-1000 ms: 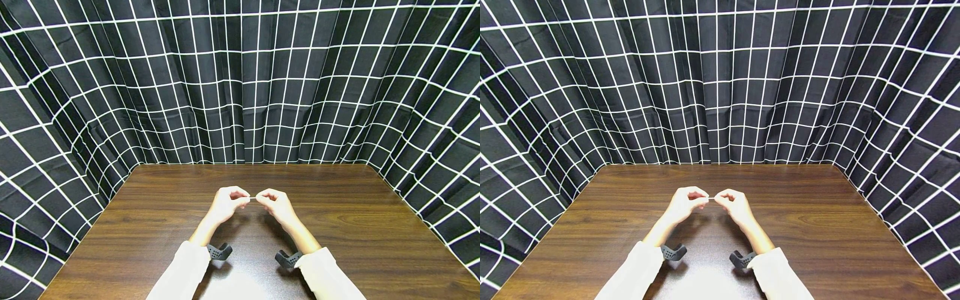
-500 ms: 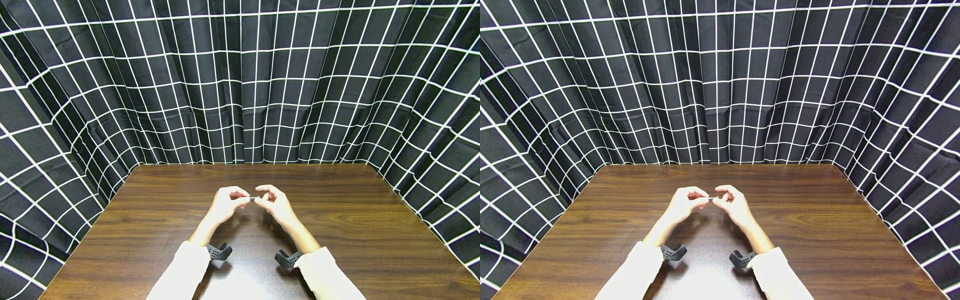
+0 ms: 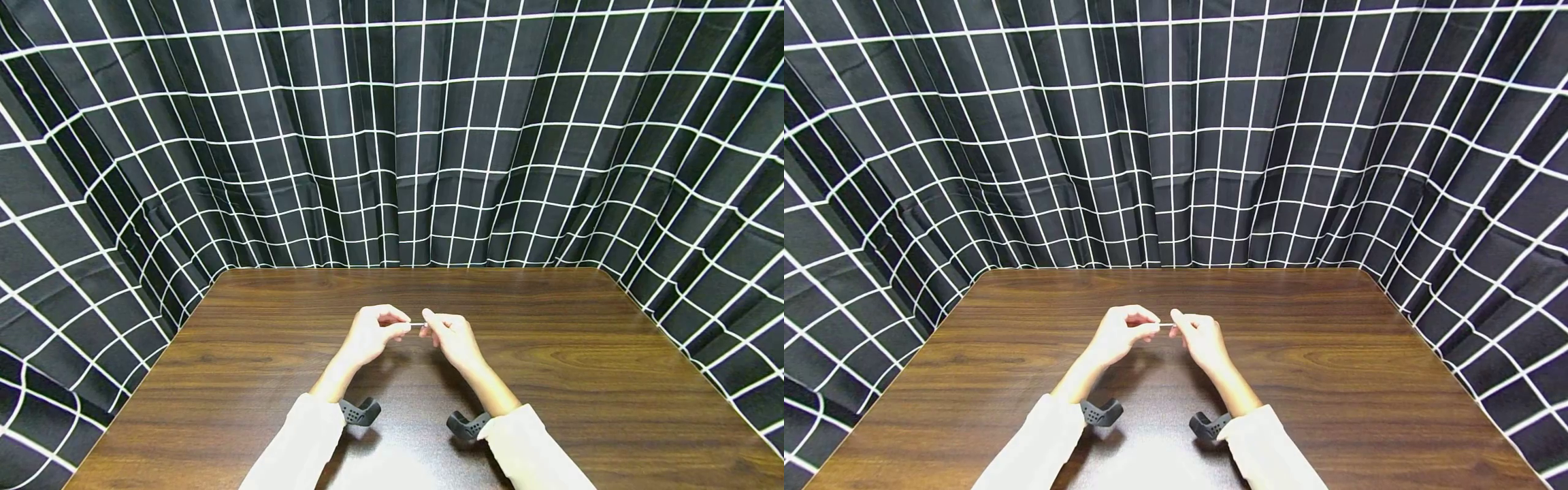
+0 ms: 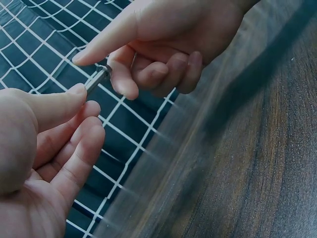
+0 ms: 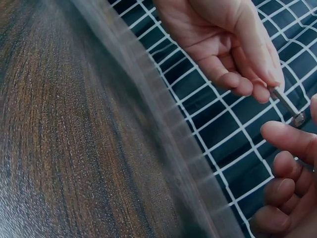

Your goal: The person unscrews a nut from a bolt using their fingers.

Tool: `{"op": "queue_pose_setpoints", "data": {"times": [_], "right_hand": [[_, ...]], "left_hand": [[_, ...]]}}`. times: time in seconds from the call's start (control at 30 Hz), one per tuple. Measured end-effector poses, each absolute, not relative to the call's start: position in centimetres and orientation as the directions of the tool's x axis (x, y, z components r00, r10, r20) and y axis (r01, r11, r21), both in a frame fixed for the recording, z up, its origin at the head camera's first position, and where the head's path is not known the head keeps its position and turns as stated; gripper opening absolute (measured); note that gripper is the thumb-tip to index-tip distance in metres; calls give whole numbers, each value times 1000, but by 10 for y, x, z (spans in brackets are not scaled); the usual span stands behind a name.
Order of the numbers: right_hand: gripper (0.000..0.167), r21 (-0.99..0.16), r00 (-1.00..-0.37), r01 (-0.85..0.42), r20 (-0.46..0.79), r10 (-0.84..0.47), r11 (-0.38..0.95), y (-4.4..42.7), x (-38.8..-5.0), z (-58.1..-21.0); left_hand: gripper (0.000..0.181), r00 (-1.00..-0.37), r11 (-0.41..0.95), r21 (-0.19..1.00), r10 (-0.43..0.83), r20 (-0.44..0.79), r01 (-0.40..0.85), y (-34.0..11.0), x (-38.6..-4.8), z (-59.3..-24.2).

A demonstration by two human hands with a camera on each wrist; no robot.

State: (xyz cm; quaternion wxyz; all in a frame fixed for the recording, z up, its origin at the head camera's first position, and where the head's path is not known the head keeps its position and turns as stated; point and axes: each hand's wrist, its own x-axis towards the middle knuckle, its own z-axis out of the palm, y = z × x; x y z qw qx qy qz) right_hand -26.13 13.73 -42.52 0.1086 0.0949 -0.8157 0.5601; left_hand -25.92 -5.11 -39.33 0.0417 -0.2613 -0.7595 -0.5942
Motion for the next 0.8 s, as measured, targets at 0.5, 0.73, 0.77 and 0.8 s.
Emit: {"op": "queue_pose_setpoints", "data": {"times": [0.5, 0.73, 0.77, 0.8], "right_hand": [[31, -936, -965, -262, 253, -66, 237, 140, -264, -426], [22, -954, -970, -240, 229, -82, 177, 141, -264, -425], [21, -956, -970, -240, 228, -84, 172, 141, -264, -425], [21, -956, -970, -238, 226, -87, 170, 141, -264, -424]], "left_hand": [[10, -868, 158, 887, 336, 366, 435, -52, -261, -395], [9, -870, 144, 891, 330, 366, 430, -53, -263, -398], [9, -870, 143, 891, 330, 367, 430, -53, -263, -398], [9, -870, 142, 891, 329, 368, 430, -53, -264, -398]]}}
